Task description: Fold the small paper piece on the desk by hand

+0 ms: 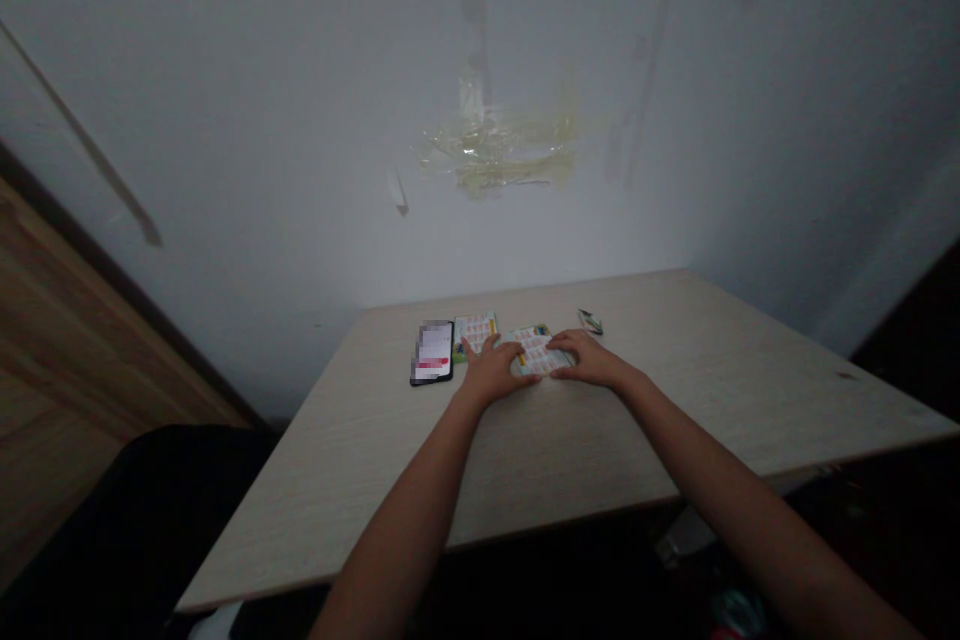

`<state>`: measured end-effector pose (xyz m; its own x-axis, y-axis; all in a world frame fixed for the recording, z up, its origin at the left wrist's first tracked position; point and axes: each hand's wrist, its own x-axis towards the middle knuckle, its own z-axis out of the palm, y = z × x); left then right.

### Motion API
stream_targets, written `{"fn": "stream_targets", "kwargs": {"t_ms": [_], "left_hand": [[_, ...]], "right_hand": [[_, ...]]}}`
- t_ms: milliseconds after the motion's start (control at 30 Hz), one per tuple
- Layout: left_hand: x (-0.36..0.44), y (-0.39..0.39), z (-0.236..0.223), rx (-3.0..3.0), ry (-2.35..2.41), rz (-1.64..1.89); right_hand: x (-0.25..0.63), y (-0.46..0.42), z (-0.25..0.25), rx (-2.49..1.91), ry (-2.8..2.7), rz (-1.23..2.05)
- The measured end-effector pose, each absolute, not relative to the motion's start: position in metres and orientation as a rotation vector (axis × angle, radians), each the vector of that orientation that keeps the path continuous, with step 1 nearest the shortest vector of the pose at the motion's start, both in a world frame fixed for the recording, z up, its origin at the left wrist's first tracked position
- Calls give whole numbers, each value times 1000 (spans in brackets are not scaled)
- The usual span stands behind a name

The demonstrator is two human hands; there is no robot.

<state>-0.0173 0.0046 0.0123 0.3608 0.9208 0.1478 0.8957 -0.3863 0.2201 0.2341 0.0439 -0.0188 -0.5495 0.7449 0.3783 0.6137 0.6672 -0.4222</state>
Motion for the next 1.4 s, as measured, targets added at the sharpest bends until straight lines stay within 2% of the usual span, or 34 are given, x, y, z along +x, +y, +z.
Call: {"fn": "stream_targets", "kwargs": {"t_ms": [933,1400], "left_hand": [[-22,6,14,2485,1662,371],[-21,5,17,2425,1663,509]], "right_hand": [[232,36,-15,-1075,-2366,296],[231,40,-13,-1024,-2286,292]]}}
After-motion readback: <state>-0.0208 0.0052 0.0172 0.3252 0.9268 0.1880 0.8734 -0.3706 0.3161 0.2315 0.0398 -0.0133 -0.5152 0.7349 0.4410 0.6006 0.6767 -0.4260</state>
